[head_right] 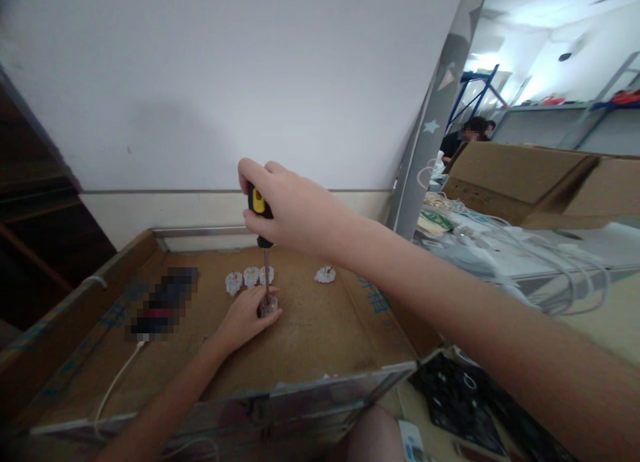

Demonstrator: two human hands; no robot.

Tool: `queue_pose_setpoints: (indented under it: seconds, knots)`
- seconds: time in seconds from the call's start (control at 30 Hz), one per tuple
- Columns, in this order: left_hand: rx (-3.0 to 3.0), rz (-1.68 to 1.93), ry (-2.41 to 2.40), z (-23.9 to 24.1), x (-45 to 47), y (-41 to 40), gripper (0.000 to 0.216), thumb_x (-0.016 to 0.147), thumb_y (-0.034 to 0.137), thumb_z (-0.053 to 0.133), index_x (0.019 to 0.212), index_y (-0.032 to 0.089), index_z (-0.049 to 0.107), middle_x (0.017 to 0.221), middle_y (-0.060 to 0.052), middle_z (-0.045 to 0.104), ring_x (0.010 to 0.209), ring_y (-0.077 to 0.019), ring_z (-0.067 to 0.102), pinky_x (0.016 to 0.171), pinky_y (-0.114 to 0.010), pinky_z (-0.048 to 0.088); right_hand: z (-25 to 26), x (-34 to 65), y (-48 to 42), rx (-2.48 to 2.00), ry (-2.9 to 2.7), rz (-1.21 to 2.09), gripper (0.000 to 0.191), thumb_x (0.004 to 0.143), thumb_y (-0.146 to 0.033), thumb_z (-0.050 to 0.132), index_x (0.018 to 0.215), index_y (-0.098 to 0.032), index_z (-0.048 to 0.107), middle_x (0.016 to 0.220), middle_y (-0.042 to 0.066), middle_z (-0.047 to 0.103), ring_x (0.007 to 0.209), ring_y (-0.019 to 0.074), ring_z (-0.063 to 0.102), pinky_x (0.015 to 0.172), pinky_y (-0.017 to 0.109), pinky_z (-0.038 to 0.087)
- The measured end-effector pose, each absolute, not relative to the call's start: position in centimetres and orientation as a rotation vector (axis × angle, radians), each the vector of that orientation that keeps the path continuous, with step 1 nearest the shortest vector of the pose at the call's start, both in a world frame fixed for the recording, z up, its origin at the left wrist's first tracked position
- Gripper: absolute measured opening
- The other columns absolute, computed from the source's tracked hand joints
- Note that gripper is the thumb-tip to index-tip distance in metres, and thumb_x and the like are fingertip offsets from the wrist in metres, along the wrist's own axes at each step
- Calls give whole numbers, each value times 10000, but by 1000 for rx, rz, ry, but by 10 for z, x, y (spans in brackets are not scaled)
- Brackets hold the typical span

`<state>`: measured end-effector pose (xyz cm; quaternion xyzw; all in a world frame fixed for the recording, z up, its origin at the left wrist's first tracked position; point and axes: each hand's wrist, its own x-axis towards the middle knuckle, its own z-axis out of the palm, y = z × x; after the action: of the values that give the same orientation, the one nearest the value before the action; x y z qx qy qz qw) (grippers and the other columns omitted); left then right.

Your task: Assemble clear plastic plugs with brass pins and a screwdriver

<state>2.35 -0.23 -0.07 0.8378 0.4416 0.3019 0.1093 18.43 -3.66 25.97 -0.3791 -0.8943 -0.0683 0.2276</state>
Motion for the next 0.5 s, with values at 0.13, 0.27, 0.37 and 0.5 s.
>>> queue_pose_setpoints:
  seconds: [0.13, 0.27, 0.37, 0.5]
  knots:
    - [2449, 901, 1293, -2, 23, -2, 307, 789, 333, 601, 1059, 192, 560, 1013, -68, 645, 955, -234, 589, 846, -373, 460, 259, 185, -38, -1047, -2503, -105, 343, 772, -269, 593, 1092, -218, 480, 975, 48, 484, 675, 123, 456, 654, 278, 408]
    - [2447, 895, 1297, -2, 23, -2, 309, 788, 328, 605, 1061, 193, 554, 1020, -68, 644, 968, -240, 583, 853, -375, 456, 256, 186, -36, -1093, -2412, -267, 303, 804, -335, 591, 1065, -201, 514, 912, 39, 482, 678, 133, 449, 705, 304, 393]
    - [2442, 888, 1296, -1, 23, -2, 295, 794, 331, 601, 1049, 190, 555, 1012, -69, 643, 970, -243, 582, 854, -373, 456, 252, 185, -36, -1009, -2417, -199, 274, 792, -191, 557, 1060, -178, 499, 950, 43, 467, 680, 115, 446, 700, 273, 393]
    - [2435, 874, 1298, -1, 23, -2, 302, 789, 326, 606, 1051, 185, 552, 1008, -68, 642, 955, -242, 587, 847, -378, 458, 249, 184, -37, -976, -2409, -167, 294, 747, -121, 535, 1033, -149, 473, 972, 57, 456, 710, 120, 445, 701, 268, 399]
